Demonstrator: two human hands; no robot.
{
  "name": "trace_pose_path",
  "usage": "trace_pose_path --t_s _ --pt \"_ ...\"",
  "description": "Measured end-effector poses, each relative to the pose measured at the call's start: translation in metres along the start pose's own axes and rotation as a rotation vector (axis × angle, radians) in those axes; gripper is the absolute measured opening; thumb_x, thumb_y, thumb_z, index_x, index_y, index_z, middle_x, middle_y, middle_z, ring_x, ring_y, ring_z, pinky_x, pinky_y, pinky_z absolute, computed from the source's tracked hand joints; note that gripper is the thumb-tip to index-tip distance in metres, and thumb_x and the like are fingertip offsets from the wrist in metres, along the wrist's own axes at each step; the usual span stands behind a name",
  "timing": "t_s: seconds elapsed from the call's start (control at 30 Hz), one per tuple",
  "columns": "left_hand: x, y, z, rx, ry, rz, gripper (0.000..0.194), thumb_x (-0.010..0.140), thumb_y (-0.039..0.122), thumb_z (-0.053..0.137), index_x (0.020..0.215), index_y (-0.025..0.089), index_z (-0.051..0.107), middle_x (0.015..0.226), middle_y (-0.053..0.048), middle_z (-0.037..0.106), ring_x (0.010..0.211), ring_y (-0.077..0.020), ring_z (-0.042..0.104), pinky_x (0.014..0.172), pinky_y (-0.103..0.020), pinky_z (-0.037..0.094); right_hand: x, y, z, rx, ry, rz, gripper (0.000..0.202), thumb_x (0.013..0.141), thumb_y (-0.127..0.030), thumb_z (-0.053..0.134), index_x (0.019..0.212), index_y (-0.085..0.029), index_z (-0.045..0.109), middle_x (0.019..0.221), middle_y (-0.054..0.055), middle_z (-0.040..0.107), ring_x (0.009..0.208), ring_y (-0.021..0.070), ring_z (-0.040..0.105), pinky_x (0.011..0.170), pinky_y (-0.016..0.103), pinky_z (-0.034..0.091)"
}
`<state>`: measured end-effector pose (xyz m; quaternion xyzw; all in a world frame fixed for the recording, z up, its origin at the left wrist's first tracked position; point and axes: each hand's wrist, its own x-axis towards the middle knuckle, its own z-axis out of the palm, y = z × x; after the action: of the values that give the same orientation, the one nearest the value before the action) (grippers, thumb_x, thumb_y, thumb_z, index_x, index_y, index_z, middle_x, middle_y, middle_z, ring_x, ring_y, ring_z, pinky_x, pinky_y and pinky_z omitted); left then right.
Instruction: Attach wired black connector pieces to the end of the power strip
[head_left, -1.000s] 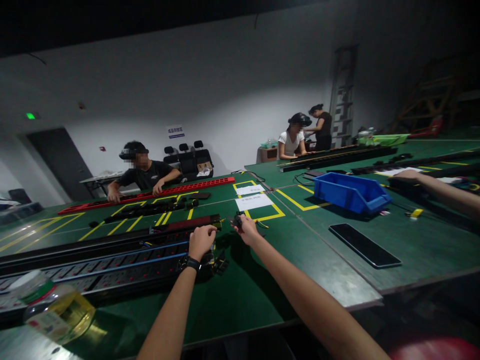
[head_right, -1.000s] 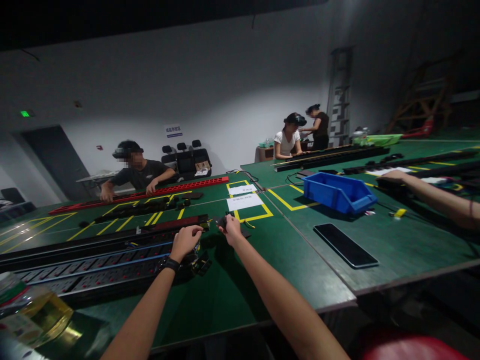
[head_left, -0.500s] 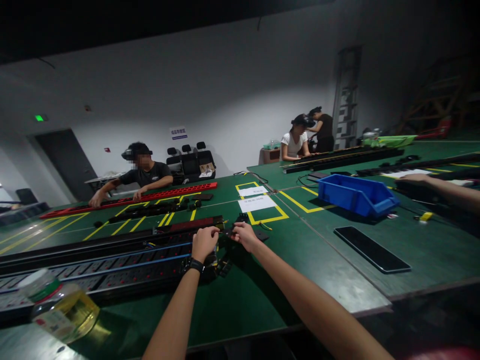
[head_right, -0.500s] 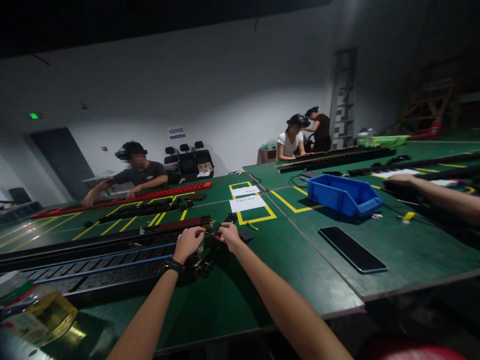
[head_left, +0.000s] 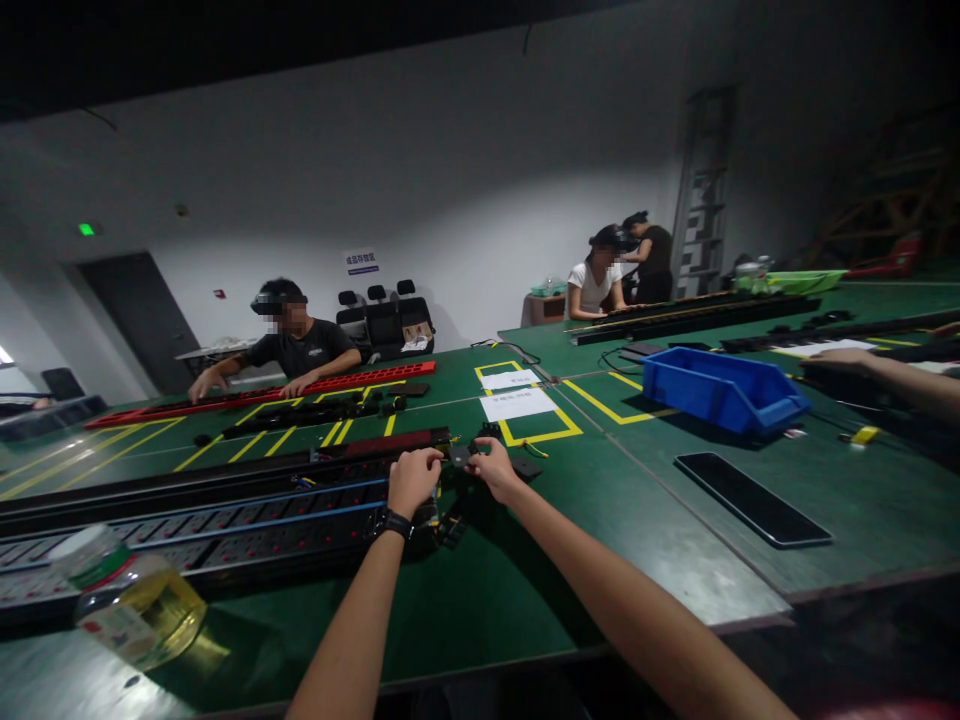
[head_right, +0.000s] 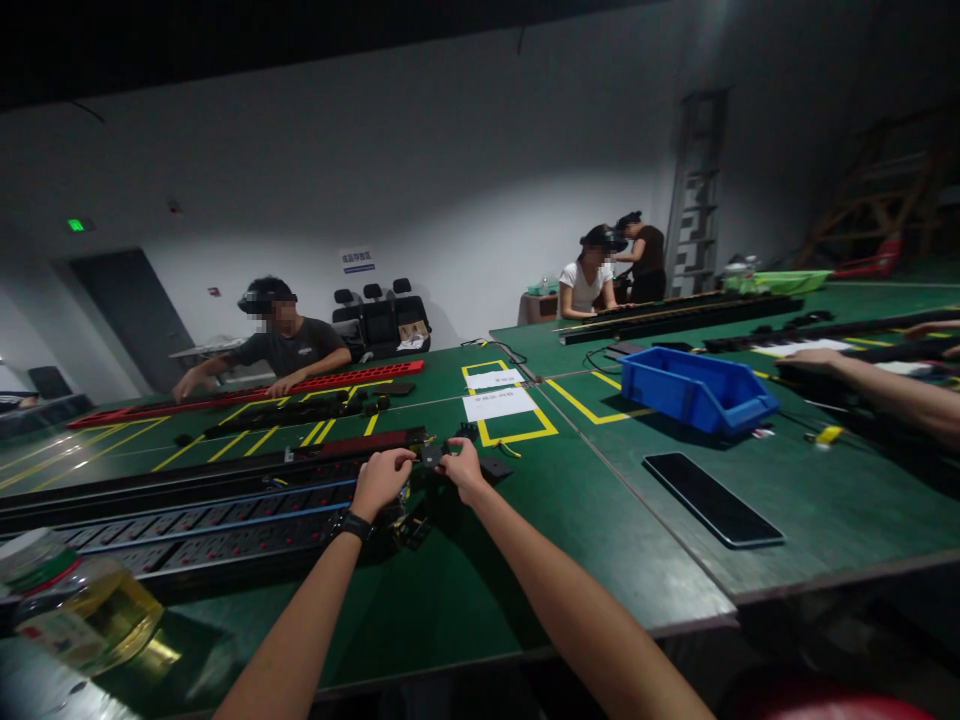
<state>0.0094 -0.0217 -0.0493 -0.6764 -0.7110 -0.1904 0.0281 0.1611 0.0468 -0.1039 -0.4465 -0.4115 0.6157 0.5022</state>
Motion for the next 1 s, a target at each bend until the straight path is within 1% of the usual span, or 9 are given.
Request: trace_pose_path --t_s 0.17,0.33,0.4,0.47,0.53,0.6,0.73,0.9,1.0 --pt "0.000 0.001 -0.001 -0.007 -0.002 -0.017 0.030 0.095 0.031 0.051 0.107 0.031 0.078 0.113 -0.001 0.079 0.111 -0.0248 0.068 0.093 -0.035 0.048 0.002 0.012 0.006 0.020 -0.087 -0.047 0.047 0.074 0.001 0.060 0.115 -0.020 0.049 0.074 -0.006 0.061 0.062 0.0130 0.069 0.064 0.023 0.057" --pt "0.000 0.001 -0.001 0.000 0.000 -0.033 0.028 0.095 0.032 0.052 0.106 0.032 0.078 0.112 -0.001 0.079 0.111 -0.0245 0.068 0.093 -0.034 0.048 0.003 0.018 0.004 -0.306 -0.104 -0.109 0.047 0.085 -0.009 0.059 0.129 -0.017 0.047 0.072 -0.004 0.066 0.063 0.0171 0.069 0.063 0.027 0.056" --pt "0.000 0.001 0.000 0.004 0.004 -0.025 0.028 0.096 0.033 0.052 0.106 0.032 0.077 0.112 -0.001 0.079 0.111 -0.0243 0.068 0.093 -0.035 0.048 -0.001 0.016 0.002 -0.487 -0.086 -0.156 0.047 0.088 -0.017 0.062 0.133 -0.016 0.048 0.083 0.002 0.072 0.075 0.0203 0.073 0.072 0.031 0.057" --pt "0.000 0.000 0.001 0.007 0.007 -0.017 0.028 0.097 0.033 0.051 0.106 0.032 0.077 0.112 -0.001 0.079 0.110 -0.0241 0.068 0.093 -0.035 0.048 -0.005 0.012 0.002 -0.663 -0.049 -0.234 0.050 0.088 -0.024 0.066 0.135 -0.015 0.052 0.106 0.011 0.074 0.098 0.0246 0.073 0.087 0.034 0.055" --pt "0.001 0.000 0.002 0.008 0.011 -0.013 0.028 0.097 0.032 0.051 0.106 0.032 0.077 0.112 -0.001 0.079 0.110 -0.0240 0.068 0.093 -0.035 0.048 -0.009 0.009 0.002 -0.792 -0.021 -0.297 0.053 0.088 -0.029 0.068 0.137 -0.014 0.054 0.126 0.016 0.069 0.118 0.0279 0.066 0.100 0.036 0.049" --pt "0.000 0.000 0.002 0.005 0.014 -0.014 0.028 0.096 0.032 0.051 0.106 0.031 0.077 0.112 -0.002 0.078 0.110 -0.0239 0.068 0.094 -0.035 0.048 -0.013 0.006 0.004 -0.871 -0.016 -0.332 0.056 0.089 -0.031 0.066 0.140 -0.012 0.054 0.133 0.019 0.066 0.125 0.0294 0.062 0.104 0.036 0.046" --pt "-0.001 0.001 0.000 -0.002 0.011 -0.022 0.027 0.097 0.032 0.051 0.105 0.031 0.076 0.111 -0.002 0.079 0.109 -0.0241 0.068 0.094 -0.035 0.048 -0.018 0.003 0.005 -0.990 -0.008 -0.379 0.057 0.092 -0.039 0.062 0.141 -0.012 0.056 0.131 0.019 0.065 0.121 0.0298 0.063 0.101 0.035 0.047" --pt "0.000 0.001 -0.001 0.004 0.010 -0.022 0.025 0.096 0.033 0.052 0.104 0.031 0.076 0.110 -0.001 0.079 0.109 -0.0251 0.067 0.092 -0.035 0.048 -0.023 0.000 0.004 -1.053 -0.051 -0.358 0.051 0.091 -0.048 0.062 0.128 -0.013 0.065 0.122 0.019 0.069 0.114 0.0314 0.066 0.093 0.036 0.049" --pt "0.001 0.001 0.000 0.003 0.010 -0.028 0.025 0.096 0.032 0.052 0.104 0.031 0.076 0.108 -0.002 0.079 0.108 -0.0244 0.068 0.091 -0.035 0.048 -0.025 -0.002 0.004 -1.011 -0.087 -0.368 0.057 0.091 -0.047 0.061 0.138 -0.015 0.059 0.125 0.017 0.070 0.117 0.0309 0.066 0.093 0.036 0.050"
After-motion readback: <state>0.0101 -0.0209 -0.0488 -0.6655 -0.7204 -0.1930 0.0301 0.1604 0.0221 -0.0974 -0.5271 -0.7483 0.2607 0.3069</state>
